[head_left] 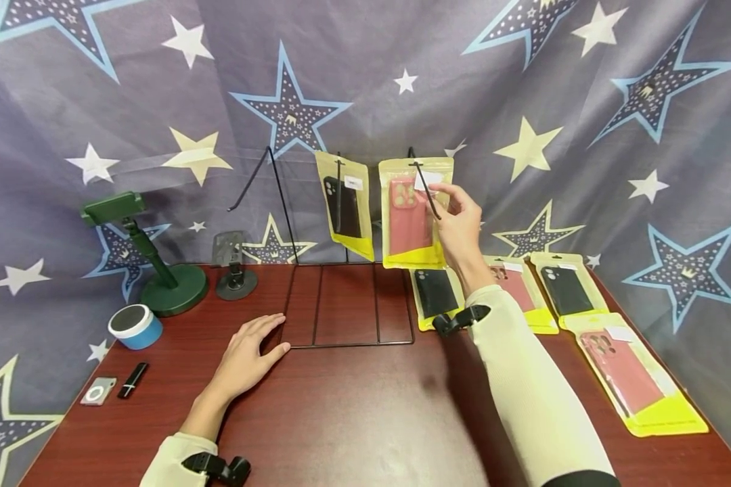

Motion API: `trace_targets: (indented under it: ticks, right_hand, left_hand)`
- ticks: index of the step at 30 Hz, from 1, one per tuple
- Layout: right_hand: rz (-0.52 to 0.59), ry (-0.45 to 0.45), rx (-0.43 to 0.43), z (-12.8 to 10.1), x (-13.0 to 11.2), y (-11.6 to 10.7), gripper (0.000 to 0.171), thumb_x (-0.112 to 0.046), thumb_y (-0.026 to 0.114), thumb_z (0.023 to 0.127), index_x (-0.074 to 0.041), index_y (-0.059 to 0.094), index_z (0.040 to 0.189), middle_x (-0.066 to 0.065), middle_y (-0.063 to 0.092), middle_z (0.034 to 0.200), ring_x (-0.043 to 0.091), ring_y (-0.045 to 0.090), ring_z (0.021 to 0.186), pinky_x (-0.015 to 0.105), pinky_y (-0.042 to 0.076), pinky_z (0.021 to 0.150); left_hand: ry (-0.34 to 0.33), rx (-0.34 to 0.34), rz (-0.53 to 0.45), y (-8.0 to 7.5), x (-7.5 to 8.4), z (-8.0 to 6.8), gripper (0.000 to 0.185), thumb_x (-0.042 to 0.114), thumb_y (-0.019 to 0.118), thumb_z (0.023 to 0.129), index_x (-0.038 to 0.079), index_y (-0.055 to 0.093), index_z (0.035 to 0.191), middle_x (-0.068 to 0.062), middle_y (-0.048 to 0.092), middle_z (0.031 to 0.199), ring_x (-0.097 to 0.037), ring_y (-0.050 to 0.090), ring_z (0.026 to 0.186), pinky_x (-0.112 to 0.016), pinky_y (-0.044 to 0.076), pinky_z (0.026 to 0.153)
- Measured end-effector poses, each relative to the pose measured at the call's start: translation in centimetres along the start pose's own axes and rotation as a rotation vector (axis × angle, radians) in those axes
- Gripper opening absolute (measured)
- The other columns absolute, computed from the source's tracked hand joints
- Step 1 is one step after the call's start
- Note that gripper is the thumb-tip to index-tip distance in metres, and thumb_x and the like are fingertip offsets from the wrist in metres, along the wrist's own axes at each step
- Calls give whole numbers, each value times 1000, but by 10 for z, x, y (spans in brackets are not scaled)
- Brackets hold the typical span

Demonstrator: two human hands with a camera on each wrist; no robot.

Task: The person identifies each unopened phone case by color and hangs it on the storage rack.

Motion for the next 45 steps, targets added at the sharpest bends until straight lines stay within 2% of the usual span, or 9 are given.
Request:
trace_targets:
  ticks: [7, 10, 16, 23, 26, 28, 33, 37, 45]
  right_hand:
    - [6, 18, 16, 12, 7, 6, 29, 9, 71, 89, 2, 74, 117, -9, 73, 98, 6, 58, 92, 17, 46, 83]
    - [19, 24, 21, 14, 9, 6, 30, 12, 70, 88, 0, 75, 116, -6, 73, 99, 8, 59, 93, 18, 48, 80]
    - [23, 45, 25, 15, 13, 5, 30, 12, 71, 87, -3, 77, 113, -7, 71, 93, 7, 51, 80, 17, 46, 70]
    - [-32, 132, 40, 10, 29, -8, 27, 4, 75, 88, 0, 75, 115, -8, 67, 94, 8, 54, 92, 20, 46, 84]
    - [-2, 130, 26, 6, 39, -17, 27, 5, 71, 90, 5, 72, 117, -11, 68, 88, 6, 58, 86, 18, 50, 78]
    - [25, 130, 11, 4, 45, -24, 27, 7, 68, 91, 8, 70, 118, -10, 71, 91, 6, 64, 88, 19, 54, 80]
    - [70, 137, -52, -4, 51, -47, 26, 8, 66, 94, 12, 67, 120, -2, 74, 99, 12, 72, 92, 25, 60, 83]
    - [41, 127, -80, -11, 50, -75, 25, 9, 65, 94, 16, 65, 119, -2, 76, 99, 13, 74, 91, 24, 60, 82]
    - [-118, 106, -195, -33, 38, -152, 26, 8, 65, 95, 18, 63, 120, -12, 76, 97, 1, 73, 89, 13, 56, 79]
  left_hand:
    - [3, 0, 4, 1, 0, -1, 58, 34, 73, 97, 12, 57, 148, -14, 54, 153, -39, 45, 143, -70, 35, 105]
    - [6, 3, 3, 0, 0, -1, 58, 34, 73, 97, 11, 57, 148, -14, 55, 153, -39, 45, 143, -70, 35, 105]
    - [-1, 7, -2, -2, 1, -1, 58, 32, 73, 96, 10, 58, 147, -15, 55, 152, -40, 45, 143, -69, 34, 105]
    - [1, 5, 3, -1, 1, -2, 58, 33, 73, 96, 11, 58, 147, -15, 55, 153, -39, 45, 143, -69, 35, 104]
    - [0, 5, 2, -1, 2, -2, 58, 33, 73, 96, 11, 58, 147, -15, 55, 153, -39, 45, 143, -68, 35, 104]
    - [0, 3, 0, -2, 2, -2, 58, 33, 73, 96, 11, 58, 147, -15, 55, 153, -39, 45, 143, -68, 35, 105]
    - [-2, 2, 0, -2, 3, -1, 58, 33, 73, 97, 11, 57, 148, -15, 55, 153, -39, 45, 143, -69, 35, 105]
    - [-6, -5, 0, -2, 3, -2, 58, 34, 73, 97, 11, 57, 148, -15, 54, 153, -40, 44, 143, -69, 34, 105]
    - [-3, 2, -6, -2, 5, -2, 58, 32, 73, 96, 11, 57, 148, -15, 55, 153, -40, 45, 142, -69, 34, 106]
Point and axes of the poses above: each hand's wrist, its own z-axis towards the middle knuckle, its own y-axis out of the palm, x = y × z, the point moved 2 cm from there along z, towards the middle knuckle
